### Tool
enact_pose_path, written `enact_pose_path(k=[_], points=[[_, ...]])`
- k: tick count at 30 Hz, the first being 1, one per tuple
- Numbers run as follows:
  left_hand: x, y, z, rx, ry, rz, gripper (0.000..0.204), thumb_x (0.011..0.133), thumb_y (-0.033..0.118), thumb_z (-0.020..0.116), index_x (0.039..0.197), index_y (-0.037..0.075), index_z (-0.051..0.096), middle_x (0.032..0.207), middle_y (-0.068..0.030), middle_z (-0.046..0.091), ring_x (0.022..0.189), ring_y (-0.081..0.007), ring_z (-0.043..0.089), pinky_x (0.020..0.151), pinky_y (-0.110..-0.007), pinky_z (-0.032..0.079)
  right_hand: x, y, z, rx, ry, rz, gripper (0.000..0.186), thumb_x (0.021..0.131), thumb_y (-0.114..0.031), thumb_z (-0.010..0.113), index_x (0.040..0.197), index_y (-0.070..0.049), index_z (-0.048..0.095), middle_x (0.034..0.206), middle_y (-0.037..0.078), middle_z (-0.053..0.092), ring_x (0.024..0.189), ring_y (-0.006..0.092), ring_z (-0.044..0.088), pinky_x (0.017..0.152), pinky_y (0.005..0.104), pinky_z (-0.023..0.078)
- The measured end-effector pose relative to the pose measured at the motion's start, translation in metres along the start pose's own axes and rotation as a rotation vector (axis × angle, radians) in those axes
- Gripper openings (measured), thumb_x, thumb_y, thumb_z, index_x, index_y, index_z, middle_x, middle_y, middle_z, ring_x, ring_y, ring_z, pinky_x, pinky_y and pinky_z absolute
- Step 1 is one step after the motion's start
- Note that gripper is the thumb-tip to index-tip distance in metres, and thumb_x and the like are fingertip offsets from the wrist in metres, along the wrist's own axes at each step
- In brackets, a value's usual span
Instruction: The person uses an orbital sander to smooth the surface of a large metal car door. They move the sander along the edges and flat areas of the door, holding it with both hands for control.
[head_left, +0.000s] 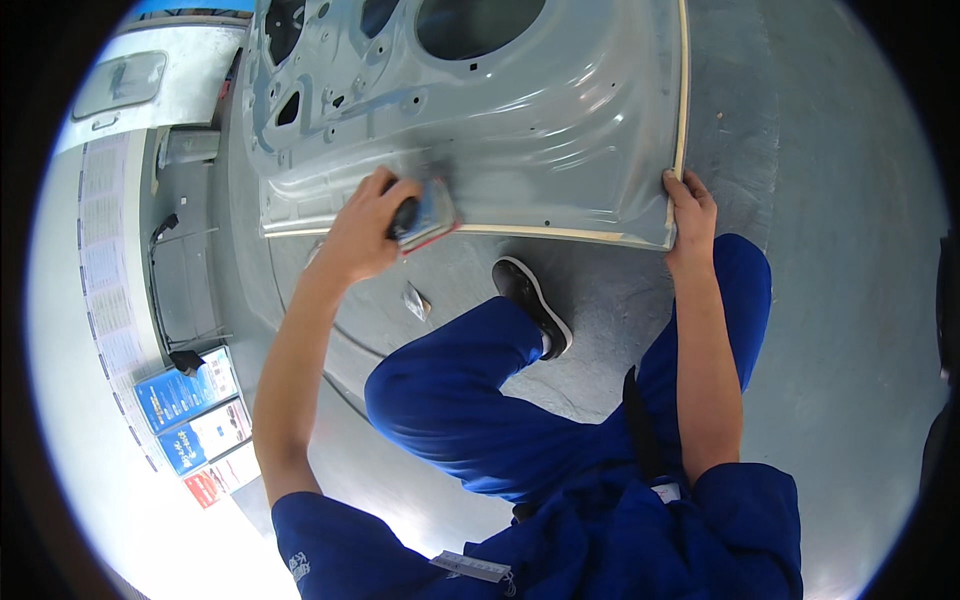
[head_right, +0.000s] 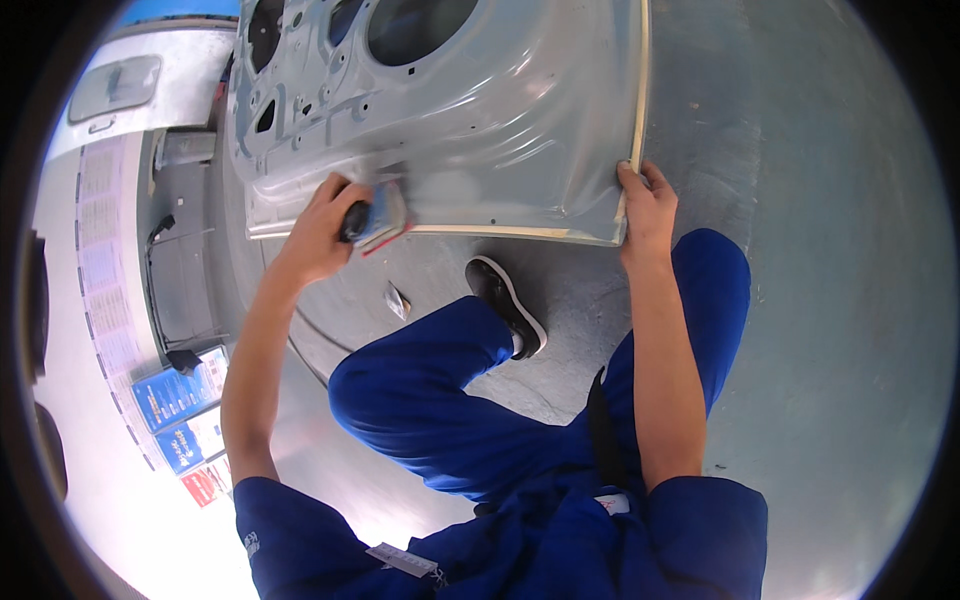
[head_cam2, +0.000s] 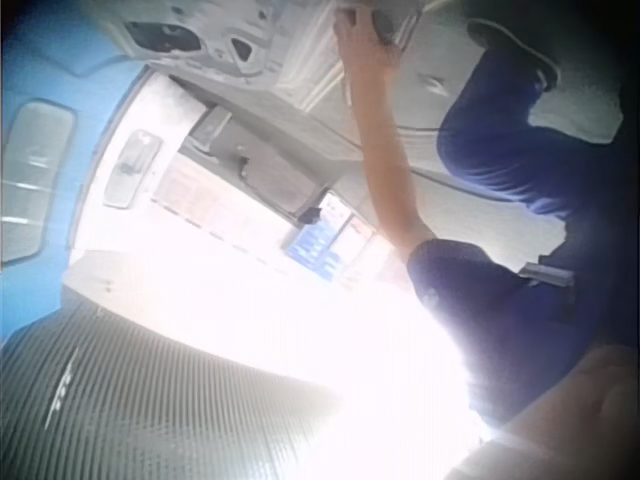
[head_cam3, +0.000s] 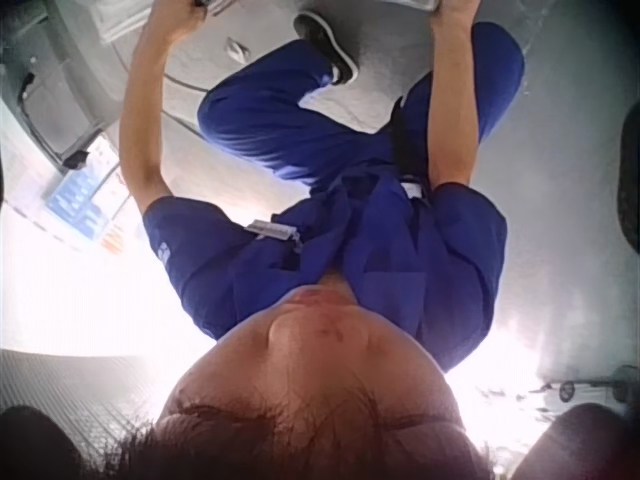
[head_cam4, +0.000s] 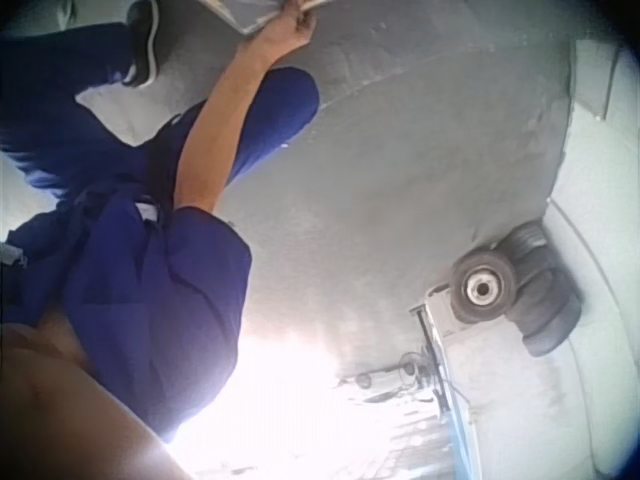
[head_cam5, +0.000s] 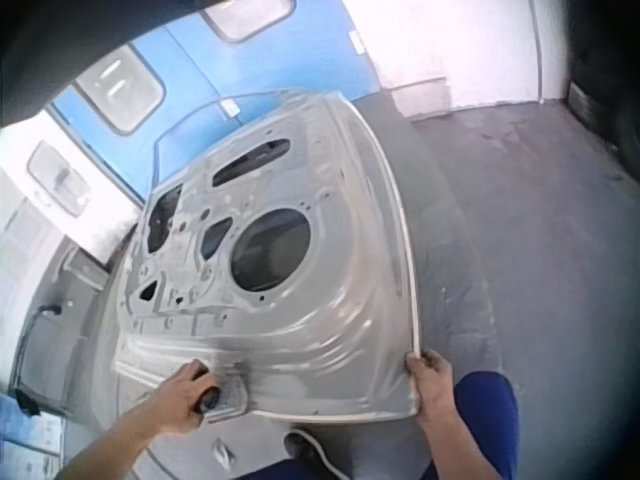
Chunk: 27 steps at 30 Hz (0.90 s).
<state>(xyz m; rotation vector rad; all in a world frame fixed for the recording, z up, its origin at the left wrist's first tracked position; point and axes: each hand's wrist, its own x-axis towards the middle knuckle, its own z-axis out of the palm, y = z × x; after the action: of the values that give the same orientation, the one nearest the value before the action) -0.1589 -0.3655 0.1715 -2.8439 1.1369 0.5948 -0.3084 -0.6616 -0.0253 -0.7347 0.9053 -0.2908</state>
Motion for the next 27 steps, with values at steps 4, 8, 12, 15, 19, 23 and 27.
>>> enact_pose_path(k=[4,8,12,15,19,23,27], points=[[0.021,0.046,0.009,-0.01,0.01,0.153,0.056,0.063,-0.011,0.06,0.112,0.013,0.052,0.112,-0.0123,0.048,0.11,-0.0378,0.051,0.089,-0.042,0.045,0.005,0.001,-0.006,0.009,-0.018,-0.018,0.045,0.092,-0.015,0.066,0.127,0.011,0.054,0.105,0.015,0.064,0.09,0.0192,0.064,0.078,0.0292,0.052],[0.02,0.055,0.004,0.0,-0.02,0.13,0.057,0.063,-0.012,0.059,0.112,0.014,0.051,0.112,-0.012,0.048,0.11,-0.038,0.05,0.088,-0.042,0.045,0.004,0.001,-0.008,0.011,-0.032,-0.001,0.044,0.091,-0.015,0.067,0.126,0.011,0.054,0.104,0.015,0.064,0.09,0.0188,0.065,0.077,0.0291,0.052],[0.007,0.018,-0.002,-0.024,-0.059,-0.032,0.057,0.061,-0.013,0.058,0.112,0.013,0.051,0.112,-0.0122,0.048,0.112,-0.039,0.05,0.09,-0.043,0.044,0.001,-0.002,-0.005,-0.009,-0.026,-0.023,0.044,0.091,-0.015,0.067,0.125,0.01,0.055,0.104,0.015,0.064,0.091,0.019,0.064,0.078,0.0291,0.052],[0.0,-0.006,-0.003,0.005,-0.019,-0.088,0.057,0.061,-0.014,0.056,0.111,0.013,0.052,0.111,-0.0127,0.047,0.112,-0.0396,0.05,0.091,-0.042,0.043,0.002,-0.002,-0.004,-0.004,-0.024,-0.019,0.043,0.092,-0.015,0.066,0.125,0.01,0.055,0.104,0.015,0.065,0.091,0.0193,0.064,0.078,0.0294,0.052],[0.005,0.003,0.0,-0.019,-0.001,-0.024,0.057,0.061,-0.013,0.058,0.111,0.013,0.052,0.11,-0.0135,0.047,0.11,-0.0393,0.051,0.09,-0.042,0.044,-0.003,-0.003,0.002,0.0,0.004,-0.002,0.041,0.092,-0.014,0.065,0.124,0.01,0.056,0.105,0.015,0.065,0.091,0.0194,0.065,0.078,0.0298,0.052],[0.021,0.049,0.009,-0.048,0.013,0.101,0.056,0.062,-0.011,0.059,0.111,0.014,0.051,0.109,-0.0131,0.047,0.109,-0.0383,0.051,0.089,-0.042,0.044,0.002,-0.003,-0.006,-0.02,-0.037,-0.004,0.039,0.093,-0.014,0.064,0.123,0.01,0.056,0.105,0.015,0.065,0.091,0.0195,0.065,0.078,0.0297,0.052],[0.022,0.048,0.004,-0.081,-0.048,0.053,0.055,0.063,-0.012,0.058,0.11,0.014,0.051,0.107,-0.0127,0.047,0.108,-0.0382,0.051,0.088,-0.042,0.044,0.002,-0.001,-0.007,0.007,-0.054,-0.012,0.038,0.093,-0.014,0.064,0.122,0.01,0.056,0.104,0.014,0.065,0.09,0.019,0.065,0.078,0.0295,0.052]])
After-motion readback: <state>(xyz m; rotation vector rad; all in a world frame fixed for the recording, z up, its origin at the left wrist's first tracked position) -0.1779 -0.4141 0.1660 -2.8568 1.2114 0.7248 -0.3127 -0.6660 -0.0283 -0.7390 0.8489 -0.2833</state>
